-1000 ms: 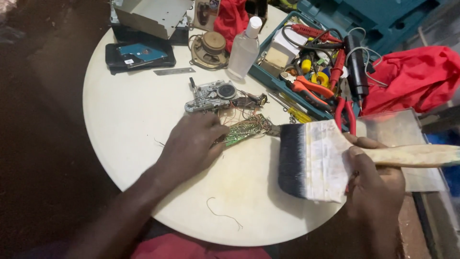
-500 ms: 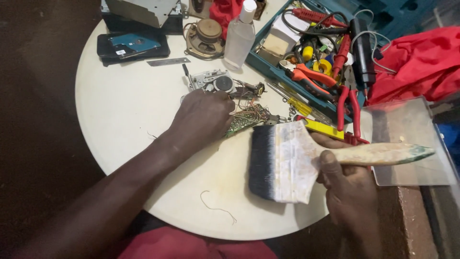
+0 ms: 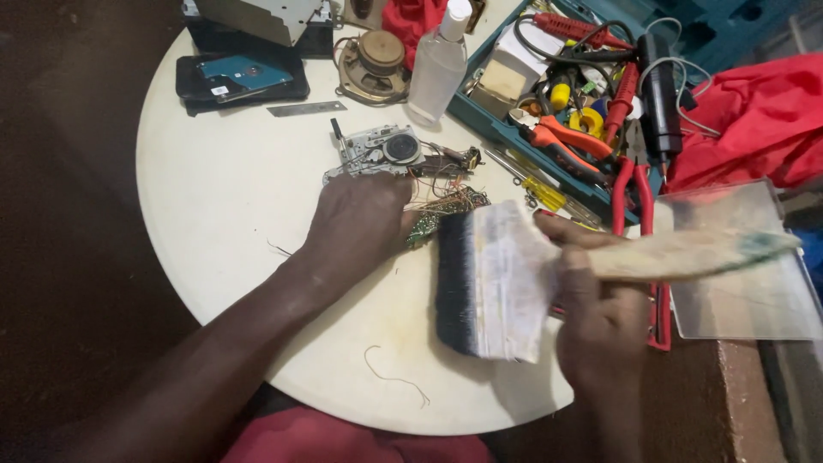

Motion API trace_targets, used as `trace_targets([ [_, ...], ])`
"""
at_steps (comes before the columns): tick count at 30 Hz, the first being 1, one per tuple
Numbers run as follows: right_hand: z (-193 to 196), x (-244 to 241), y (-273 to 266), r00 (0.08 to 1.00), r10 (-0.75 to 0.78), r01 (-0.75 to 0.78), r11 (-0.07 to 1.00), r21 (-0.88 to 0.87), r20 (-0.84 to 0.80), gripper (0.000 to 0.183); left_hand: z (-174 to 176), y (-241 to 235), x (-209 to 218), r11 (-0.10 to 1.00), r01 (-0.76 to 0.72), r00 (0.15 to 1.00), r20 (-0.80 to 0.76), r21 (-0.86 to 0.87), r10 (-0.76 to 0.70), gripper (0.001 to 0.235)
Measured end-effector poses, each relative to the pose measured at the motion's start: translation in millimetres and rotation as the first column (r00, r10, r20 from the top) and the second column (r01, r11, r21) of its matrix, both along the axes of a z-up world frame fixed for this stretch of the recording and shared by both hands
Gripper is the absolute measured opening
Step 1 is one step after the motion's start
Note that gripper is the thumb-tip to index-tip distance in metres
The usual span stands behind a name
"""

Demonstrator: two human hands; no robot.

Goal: The person cleans a disassembled electronic device on a white table. They apply liquid from a bottle onto the circuit board and use a brush to scrub the surface, then use a screwdriver to adjust components.

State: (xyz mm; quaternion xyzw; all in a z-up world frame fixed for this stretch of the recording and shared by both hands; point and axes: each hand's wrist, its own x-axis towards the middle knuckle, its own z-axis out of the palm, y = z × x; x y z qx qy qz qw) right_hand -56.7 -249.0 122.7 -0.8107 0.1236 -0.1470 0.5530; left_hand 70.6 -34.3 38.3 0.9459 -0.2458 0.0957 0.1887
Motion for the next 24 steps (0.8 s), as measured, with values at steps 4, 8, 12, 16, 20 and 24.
trace_targets([
  [4,-9,13,-7,0.968,0.185,-0.117,0.93,-0.349,0.168,0.023,-2,-1,3,0.994,0.083,0.996,-0.018,-0.072,-0.084,0.014],
  [8,3,15,-7,0.996,0.03,-0.065,0.901,-0.429,-0.089,0.038,4,1,1,0.992,0.071,0.989,-0.119,-0.1,-0.083,0.024],
  [12,5,15,-14,0.982,0.105,-0.158,0.915,-0.37,-0.158,0.039,8,-1,4,0.997,0.028,0.975,-0.216,-0.074,-0.043,0.048],
  [16,-7,11,-36,0.856,0.459,-0.376,0.868,-0.326,0.237,0.011,-20,-1,13,0.996,0.054,0.998,-0.024,-0.072,-0.056,0.059],
  [20,-8,26,-45,0.819,0.55,-0.51,0.829,-0.231,0.165,0.027,-12,-2,11,0.996,0.04,0.989,-0.141,-0.081,-0.051,0.043],
  [24,-23,45,-41,0.781,0.58,-0.51,0.806,-0.3,0.231,0.043,-1,2,8,0.985,-0.003,0.943,-0.328,-0.174,-0.056,0.04],
])
